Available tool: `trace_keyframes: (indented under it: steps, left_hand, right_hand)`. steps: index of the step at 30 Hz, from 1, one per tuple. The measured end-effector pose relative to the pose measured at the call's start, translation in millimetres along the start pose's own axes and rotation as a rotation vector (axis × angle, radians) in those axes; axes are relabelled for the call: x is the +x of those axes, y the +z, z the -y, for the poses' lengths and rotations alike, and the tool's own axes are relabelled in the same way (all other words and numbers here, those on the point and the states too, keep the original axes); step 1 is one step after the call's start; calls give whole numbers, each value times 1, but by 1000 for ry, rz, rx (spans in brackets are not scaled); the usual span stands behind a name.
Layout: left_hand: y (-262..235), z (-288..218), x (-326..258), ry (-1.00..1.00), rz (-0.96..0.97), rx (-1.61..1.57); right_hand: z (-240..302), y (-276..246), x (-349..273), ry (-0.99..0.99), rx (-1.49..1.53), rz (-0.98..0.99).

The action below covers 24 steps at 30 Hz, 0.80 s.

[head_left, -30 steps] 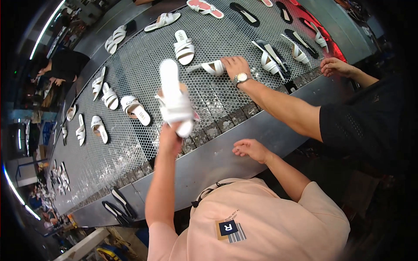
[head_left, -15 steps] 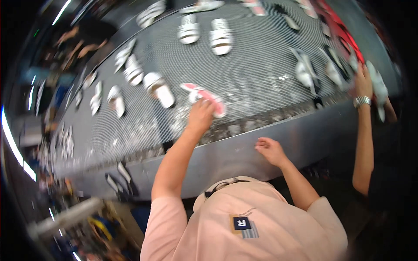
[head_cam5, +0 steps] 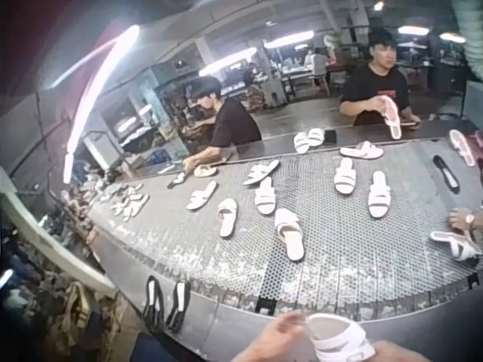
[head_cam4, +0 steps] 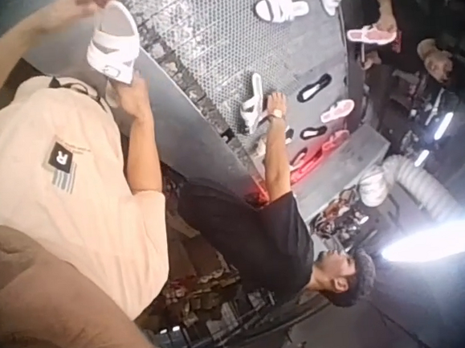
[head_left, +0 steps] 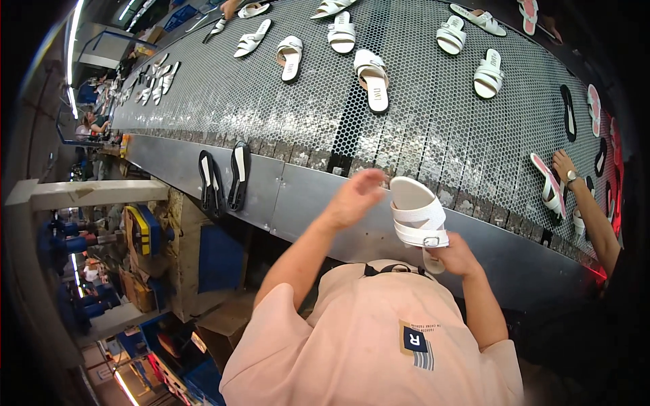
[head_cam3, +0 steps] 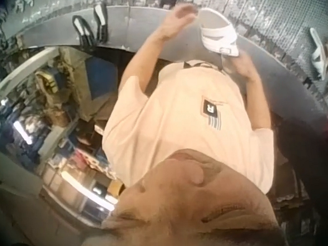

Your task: Assembling sandals by matching soles and uppers on a conveyor belt.

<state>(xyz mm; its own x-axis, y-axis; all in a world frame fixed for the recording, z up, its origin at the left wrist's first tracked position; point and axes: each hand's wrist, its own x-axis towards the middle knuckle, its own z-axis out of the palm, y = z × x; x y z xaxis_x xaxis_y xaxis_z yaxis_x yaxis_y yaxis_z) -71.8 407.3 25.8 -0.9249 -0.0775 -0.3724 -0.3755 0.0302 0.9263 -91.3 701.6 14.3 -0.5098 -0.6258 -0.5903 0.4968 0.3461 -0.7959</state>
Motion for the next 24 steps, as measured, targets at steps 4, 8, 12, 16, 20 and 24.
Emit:
trace_keyframes:
  steps: [4,8,12,16,20,24]
  left_hand:
    - [-153,67,-16,-78,-776,1115]
    - [-246,104,-52,-695,-832,1192]
    - [-258,127,-61,-626,-785,1146]
    - [-216,120,-62,-459,-837,1078]
    - [-111,96,-56,-315,-582,1015]
    - [31,67,-55,-217,-268,952]
  right_hand:
    - [-28,-17,-28,80,-248,-165]
    - [-84,-34,-66,241,263,-365]
    - [-109,-34,-82,365,572,-477]
    - [-127,-32,-69,318,631,-457]
    - [-124,-37,-73,220,547,-446]
    - [-111,-41,-89,131,566,-562]
